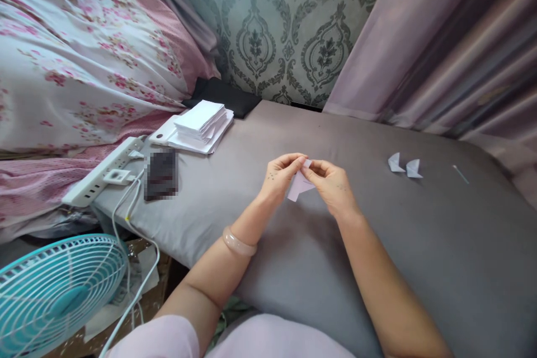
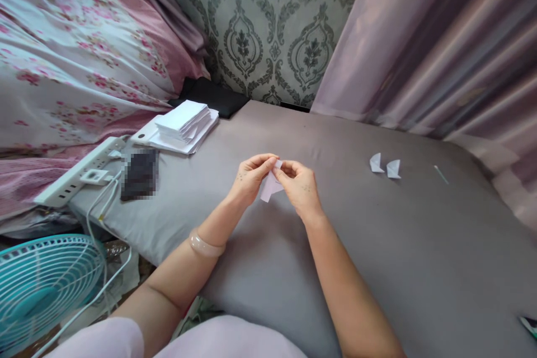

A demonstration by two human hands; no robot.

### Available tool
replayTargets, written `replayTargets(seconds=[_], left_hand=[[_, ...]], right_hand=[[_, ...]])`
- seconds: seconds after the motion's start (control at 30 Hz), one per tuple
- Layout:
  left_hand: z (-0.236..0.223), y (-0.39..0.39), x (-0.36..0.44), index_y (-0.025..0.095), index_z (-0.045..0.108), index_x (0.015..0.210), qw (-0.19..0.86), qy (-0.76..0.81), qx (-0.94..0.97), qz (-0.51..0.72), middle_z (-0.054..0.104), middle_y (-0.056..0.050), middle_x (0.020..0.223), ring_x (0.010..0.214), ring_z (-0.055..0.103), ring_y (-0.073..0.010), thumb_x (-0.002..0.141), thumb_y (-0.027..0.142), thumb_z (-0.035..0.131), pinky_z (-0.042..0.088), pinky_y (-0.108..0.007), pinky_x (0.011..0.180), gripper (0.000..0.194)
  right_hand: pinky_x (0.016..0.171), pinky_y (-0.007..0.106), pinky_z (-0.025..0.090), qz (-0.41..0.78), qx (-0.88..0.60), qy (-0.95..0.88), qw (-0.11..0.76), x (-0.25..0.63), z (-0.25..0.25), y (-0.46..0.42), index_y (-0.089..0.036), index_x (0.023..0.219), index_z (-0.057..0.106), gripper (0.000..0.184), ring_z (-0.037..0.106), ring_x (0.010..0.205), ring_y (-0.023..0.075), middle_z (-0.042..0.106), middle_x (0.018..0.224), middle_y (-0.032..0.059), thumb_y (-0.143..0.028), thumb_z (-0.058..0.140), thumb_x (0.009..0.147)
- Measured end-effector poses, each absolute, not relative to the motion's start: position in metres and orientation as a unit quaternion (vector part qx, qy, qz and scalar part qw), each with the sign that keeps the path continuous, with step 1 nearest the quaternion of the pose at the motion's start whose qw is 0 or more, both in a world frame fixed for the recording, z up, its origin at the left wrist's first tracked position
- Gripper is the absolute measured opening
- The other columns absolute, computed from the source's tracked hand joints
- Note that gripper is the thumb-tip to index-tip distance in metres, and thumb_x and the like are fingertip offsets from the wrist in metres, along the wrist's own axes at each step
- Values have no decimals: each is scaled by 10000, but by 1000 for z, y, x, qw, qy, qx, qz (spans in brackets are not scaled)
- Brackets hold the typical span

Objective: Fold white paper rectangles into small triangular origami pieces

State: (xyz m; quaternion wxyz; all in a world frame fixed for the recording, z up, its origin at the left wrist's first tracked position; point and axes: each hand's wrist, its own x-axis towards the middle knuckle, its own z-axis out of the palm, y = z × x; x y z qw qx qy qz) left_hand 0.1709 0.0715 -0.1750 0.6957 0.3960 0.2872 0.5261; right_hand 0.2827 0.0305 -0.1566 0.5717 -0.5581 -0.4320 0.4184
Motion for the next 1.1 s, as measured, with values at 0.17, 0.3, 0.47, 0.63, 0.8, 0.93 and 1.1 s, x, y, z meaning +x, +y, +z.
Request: replayTargets(seconds=[0.17, 0.3, 0.47, 0.63, 0.8, 0.93, 1.1], left_hand=[[-173, 71, 169, 149, 723, 789, 705, 306, 398, 502, 689, -38, 757, 673, 601, -108, 650, 346, 815, 464, -258, 682, 258], [-173, 73, 168, 136, 730, 757, 716, 301, 380, 503, 687, -40, 724, 652, 599, -109, 599, 334, 836, 471, -250, 659, 275], [-171, 73, 166, 125, 728, 758, 731, 301, 357, 498, 681, -35, 716, 639, 595, -104, 584, 313, 839, 465, -249, 644, 279], [-170, 74, 165, 119, 705, 735, 750, 321, 328, 476, 651, -29, 676, 627, 584, -101, 581, 285, 834, 449, -251, 637, 261], [-170, 75, 164, 120, 688, 724, 741, 331, 331, 481, 640, -29, 679, 644, 584, -107, 597, 259, 800, 443, -257, 648, 219], [-171, 75, 164, 123, 677, 706, 735, 339, 331, 485, 634, -27, 679, 655, 581, -109, 601, 246, 779, 441, -259, 657, 191], [-171, 76, 164, 125, 684, 695, 731, 340, 332, 489, 640, -22, 679, 630, 562, -91, 600, 248, 772, 421, -241, 634, 178]], right_hand=[[700, 328, 529, 399, -567, -407, 595, 284, -158, 31, -159, 861, 690, 354, 657, 708, 160, 717, 805, 53, -392, 807, 622], [704, 320, 516, 393, -565, -411, 598, 283, -158, 31, -165, 877, 673, 362, 640, 724, 154, 700, 819, 46, -393, 801, 627], [728, 312, 504, 374, -567, -437, 589, 282, -160, 31, -180, 919, 670, 338, 622, 759, 149, 680, 847, 36, -385, 774, 672], [695, 292, 488, 359, -564, -453, 590, 283, -160, 31, -189, 929, 677, 303, 596, 749, 139, 665, 830, 23, -355, 760, 689], [646, 262, 474, 354, -556, -473, 585, 282, -160, 30, -199, 948, 691, 268, 573, 713, 119, 632, 779, -4, -316, 738, 712], [639, 253, 476, 346, -555, -484, 581, 281, -160, 30, -205, 964, 698, 266, 568, 708, 113, 615, 777, -11, -307, 734, 721], [647, 264, 493, 336, -555, -504, 571, 280, -159, 30, -213, 975, 704, 252, 586, 714, 120, 635, 804, 1, -311, 716, 743]])
